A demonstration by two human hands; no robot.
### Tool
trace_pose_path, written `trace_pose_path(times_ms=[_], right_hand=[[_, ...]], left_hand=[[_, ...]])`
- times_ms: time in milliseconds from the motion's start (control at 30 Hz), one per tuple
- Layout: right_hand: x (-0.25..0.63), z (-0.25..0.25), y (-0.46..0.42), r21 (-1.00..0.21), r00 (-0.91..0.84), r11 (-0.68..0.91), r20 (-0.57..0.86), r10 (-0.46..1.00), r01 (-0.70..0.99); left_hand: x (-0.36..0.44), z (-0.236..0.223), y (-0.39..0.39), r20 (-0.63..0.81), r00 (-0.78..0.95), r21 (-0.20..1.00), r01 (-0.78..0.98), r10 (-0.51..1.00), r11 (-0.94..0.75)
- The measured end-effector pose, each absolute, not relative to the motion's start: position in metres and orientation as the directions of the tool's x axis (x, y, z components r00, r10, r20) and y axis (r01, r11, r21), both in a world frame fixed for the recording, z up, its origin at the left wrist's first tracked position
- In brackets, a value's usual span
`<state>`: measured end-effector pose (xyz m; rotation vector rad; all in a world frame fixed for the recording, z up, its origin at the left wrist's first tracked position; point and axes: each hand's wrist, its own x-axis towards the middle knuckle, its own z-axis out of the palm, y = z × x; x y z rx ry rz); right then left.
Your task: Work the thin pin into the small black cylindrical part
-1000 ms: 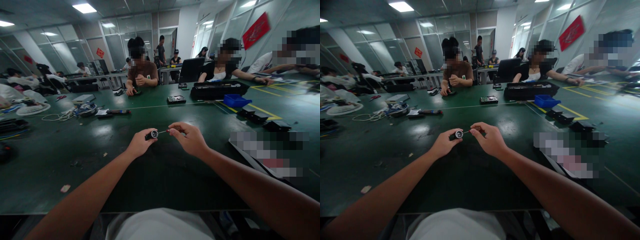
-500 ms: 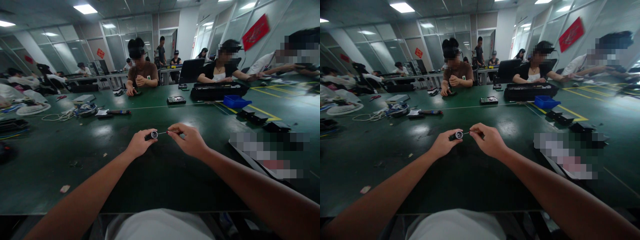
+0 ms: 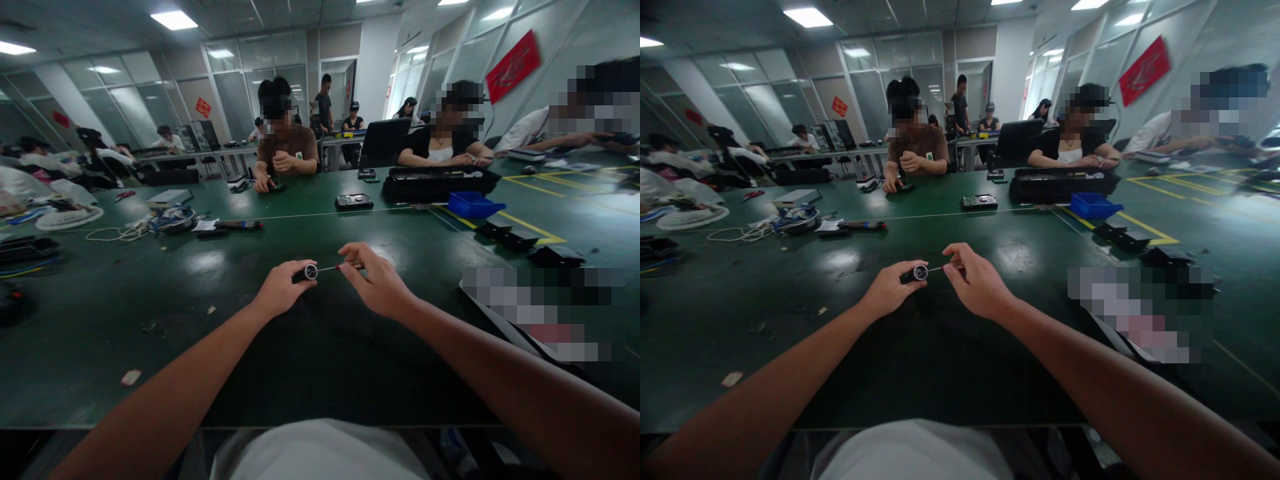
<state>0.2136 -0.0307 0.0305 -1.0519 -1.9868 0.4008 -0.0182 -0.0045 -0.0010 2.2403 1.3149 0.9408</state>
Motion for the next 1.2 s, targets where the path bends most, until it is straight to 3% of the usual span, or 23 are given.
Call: trace_pose_path(times_ms=[167, 400, 567, 833, 1000, 1100, 1200], right_hand=[[0.214, 0.033, -0.031, -0.625, -0.346, 0.542, 0.418, 0.840, 0.562], [0.213, 0.031, -0.032, -0.656, -0.286, 0.590, 0.519, 0.806, 0.471], [0.212, 0.027, -0.029, -0.732, -0.238, 0.549, 0.495, 0.836, 0.403], [0.207, 0.023, -0.019, -0.958, -0.095, 0.269, 0.260, 0.961, 0.103], [0.211, 0.024, -0.013, -0.983, -0.141, 0.023, 0.050, 0.989, -0.184], [0.211, 0.023, -0.013, -0.980, -0.108, 0.088, 0.109, 0.988, -0.181], [0.209, 0.022, -0.016, -0.967, -0.061, 0.255, 0.256, 0.965, -0.029]], left_hand=[[-0.018, -0.001, -0.004, 0.360, 0.336, 0.606, 0.625, 0.870, -0.492], [-0.019, -0.003, -0.003, 0.357, 0.338, 0.603, 0.628, 0.871, -0.491], [-0.019, -0.003, -0.003, 0.349, 0.353, 0.595, 0.632, 0.868, -0.497], [-0.018, 0.002, -0.006, 0.337, 0.381, 0.573, 0.642, 0.861, -0.509], [-0.018, 0.004, -0.007, 0.374, 0.361, 0.571, 0.637, 0.854, -0.519], [-0.017, 0.005, -0.007, 0.364, 0.355, 0.568, 0.649, 0.861, -0.507], [-0.016, 0.005, -0.008, 0.352, 0.347, 0.571, 0.656, 0.869, -0.493]])
